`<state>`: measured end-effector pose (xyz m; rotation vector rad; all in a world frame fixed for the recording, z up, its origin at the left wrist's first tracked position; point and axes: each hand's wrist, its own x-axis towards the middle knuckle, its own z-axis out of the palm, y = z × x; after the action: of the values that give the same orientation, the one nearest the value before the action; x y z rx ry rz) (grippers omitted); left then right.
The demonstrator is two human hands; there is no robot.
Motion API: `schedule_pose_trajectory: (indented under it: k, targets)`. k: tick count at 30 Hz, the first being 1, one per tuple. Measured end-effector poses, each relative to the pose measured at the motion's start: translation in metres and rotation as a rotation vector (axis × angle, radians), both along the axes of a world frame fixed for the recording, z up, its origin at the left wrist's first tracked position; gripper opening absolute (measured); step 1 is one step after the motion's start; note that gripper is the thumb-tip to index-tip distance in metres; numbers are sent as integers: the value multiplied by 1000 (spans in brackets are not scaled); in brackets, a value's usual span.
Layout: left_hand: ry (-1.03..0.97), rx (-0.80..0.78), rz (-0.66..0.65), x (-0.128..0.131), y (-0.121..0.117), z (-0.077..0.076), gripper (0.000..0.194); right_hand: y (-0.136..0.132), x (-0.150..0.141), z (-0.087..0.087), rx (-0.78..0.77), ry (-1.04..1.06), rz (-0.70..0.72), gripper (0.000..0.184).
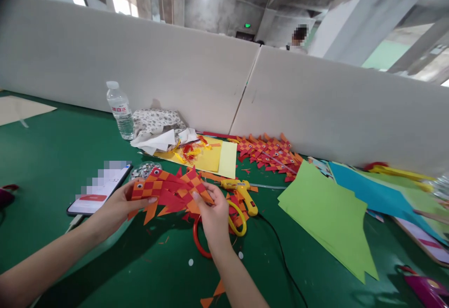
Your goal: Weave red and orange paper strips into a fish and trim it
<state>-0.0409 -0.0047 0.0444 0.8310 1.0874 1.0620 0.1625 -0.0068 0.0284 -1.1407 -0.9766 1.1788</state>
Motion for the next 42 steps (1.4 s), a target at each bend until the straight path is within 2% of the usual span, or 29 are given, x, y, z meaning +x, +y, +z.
schedule_pose_trajectory:
  k: [5,8,11,14,16,17,18,20,22,27,30,32,34,38,40,42]
  targets:
    - [119,39,-37,-8,18,4,45,2,2,2,63,-95,-176,27]
    - [294,71,-69,-17,23,-2,51,6,8,5,80,-5,-267,26]
    - [464,117,-152,-22,25,-8,58,9,12,6,89,115,-290,26]
    - [625,349,-170,-16,25,-6,58,8,11,9,91,228,-257,26]
    - [695,519,-55,-6,22,2,59,6,8,11,64,290,-190,27]
    - [660,531,-45,-1,19,7,58,5,6,11,43,308,-140,28]
    - [568,493,-96,4,15,12,53,3,4,12,24,317,-85,28]
    - [334,285,-252,12,6,18,47,-1,0,12,-1,316,17,29]
    - [245,143,-307,15,-1,19,49,-3,-4,10,-14,302,75,30]
    - [250,151,-298,9,-4,9,37,-3,-6,10,-31,254,31,30]
    - [236,147,-273,3,0,6,34,1,2,14,7,311,-71,31]
    - [234,158,-253,0,3,6,32,2,7,17,19,334,-74,31]
    - [232,173,-199,-3,6,6,30,-1,10,19,-24,268,53,30]
    - [181,154,-96,-8,11,4,29,-16,4,20,-123,-221,468,19]
    - [140,110,-64,-10,13,2,30,-23,-3,20,-119,-332,557,13]
    - [100,38,5,-10,15,-1,33,-28,-9,21,-86,-429,579,11]
